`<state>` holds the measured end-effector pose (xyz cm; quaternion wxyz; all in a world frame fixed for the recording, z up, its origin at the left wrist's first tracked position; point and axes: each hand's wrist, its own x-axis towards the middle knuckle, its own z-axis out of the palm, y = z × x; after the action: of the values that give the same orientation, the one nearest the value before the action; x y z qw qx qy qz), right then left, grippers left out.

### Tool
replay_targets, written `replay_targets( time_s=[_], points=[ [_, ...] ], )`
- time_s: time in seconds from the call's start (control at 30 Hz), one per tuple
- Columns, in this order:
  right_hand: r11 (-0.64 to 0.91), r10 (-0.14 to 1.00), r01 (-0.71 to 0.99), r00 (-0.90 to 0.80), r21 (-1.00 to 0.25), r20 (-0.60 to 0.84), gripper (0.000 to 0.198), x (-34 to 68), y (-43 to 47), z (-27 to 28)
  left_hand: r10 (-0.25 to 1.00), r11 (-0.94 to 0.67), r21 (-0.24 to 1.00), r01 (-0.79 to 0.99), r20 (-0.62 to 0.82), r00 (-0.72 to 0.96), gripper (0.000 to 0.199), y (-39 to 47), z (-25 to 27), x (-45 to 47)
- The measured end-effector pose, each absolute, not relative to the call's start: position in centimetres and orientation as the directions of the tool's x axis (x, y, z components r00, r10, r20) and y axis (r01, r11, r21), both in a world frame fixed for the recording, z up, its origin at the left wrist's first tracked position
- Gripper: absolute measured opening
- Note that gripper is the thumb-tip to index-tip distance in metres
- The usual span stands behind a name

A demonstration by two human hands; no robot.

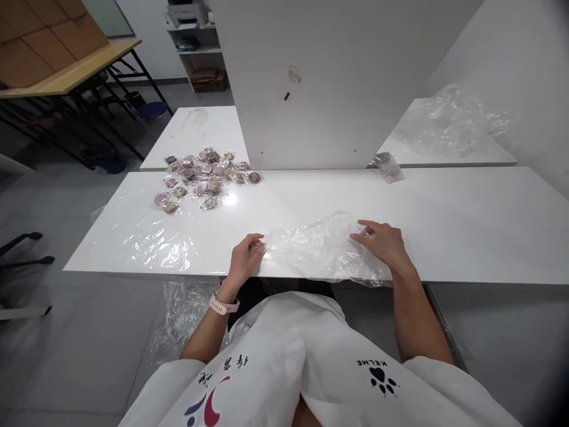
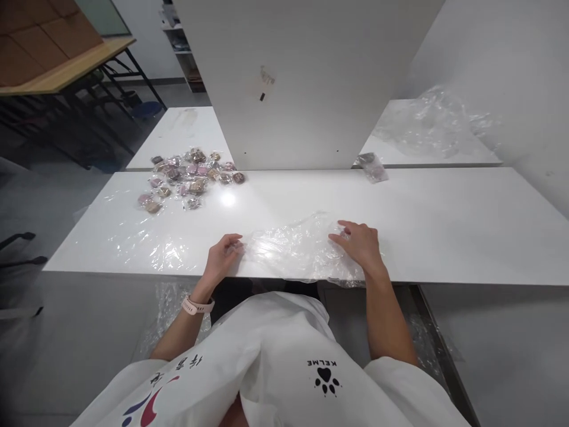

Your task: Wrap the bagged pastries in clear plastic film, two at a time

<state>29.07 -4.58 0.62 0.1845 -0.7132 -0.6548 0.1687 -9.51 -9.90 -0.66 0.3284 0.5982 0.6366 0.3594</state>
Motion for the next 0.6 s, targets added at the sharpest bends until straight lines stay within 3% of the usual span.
replay_targets(
  time_s=[0.07,0.2,0.3,0.37,0.47,0.53,0.6],
  points=[
    [-0.030,0.998,0.785,0.054,-0.618,0.020,0.032,28.1,-4.3,0.5,0.993,0.015,0.833,0.553,0.050,-0.102,0.029,-9.7,-0.3,-10.5],
    [0.162,0.926,0.568,0.194,-0.807,0.323,0.020,26.2,-4.1,3.7,0.967,-0.033,0.786,0.618,0.180,-0.178,0.029,-9.2,1.0,-12.2],
    [0.422,0.836,0.357,0.203,-0.833,0.510,0.013,26.4,-4.8,7.6,0.918,-0.100,0.755,0.648,0.321,-0.233,0.027,-9.1,2.5,-13.2],
    [0.536,0.811,0.264,0.103,-0.802,0.576,0.011,27.7,-6.2,9.6,0.885,-0.137,0.721,0.679,0.398,-0.244,0.026,-9.4,3.4,-13.8],
    [0.544,0.834,0.279,-0.281,-0.791,0.475,0.002,30.3,-9.1,10.7,0.889,-0.178,0.637,0.750,0.431,-0.156,0.020,-10.5,4.0,-14.8],
    [0.484,0.808,0.361,-0.535,-0.797,0.248,0.010,31.8,-10.8,10.0,0.944,-0.195,0.597,0.778,0.330,-0.017,0.018,-11.6,4.3,-15.8],
    [0.394,0.782,0.477,-0.624,-0.786,0.013,0.021,32.8,-12.0,8.6,0.977,-0.211,0.595,0.776,0.147,0.153,0.021,-12.6,4.7,-17.1]
  ],
)
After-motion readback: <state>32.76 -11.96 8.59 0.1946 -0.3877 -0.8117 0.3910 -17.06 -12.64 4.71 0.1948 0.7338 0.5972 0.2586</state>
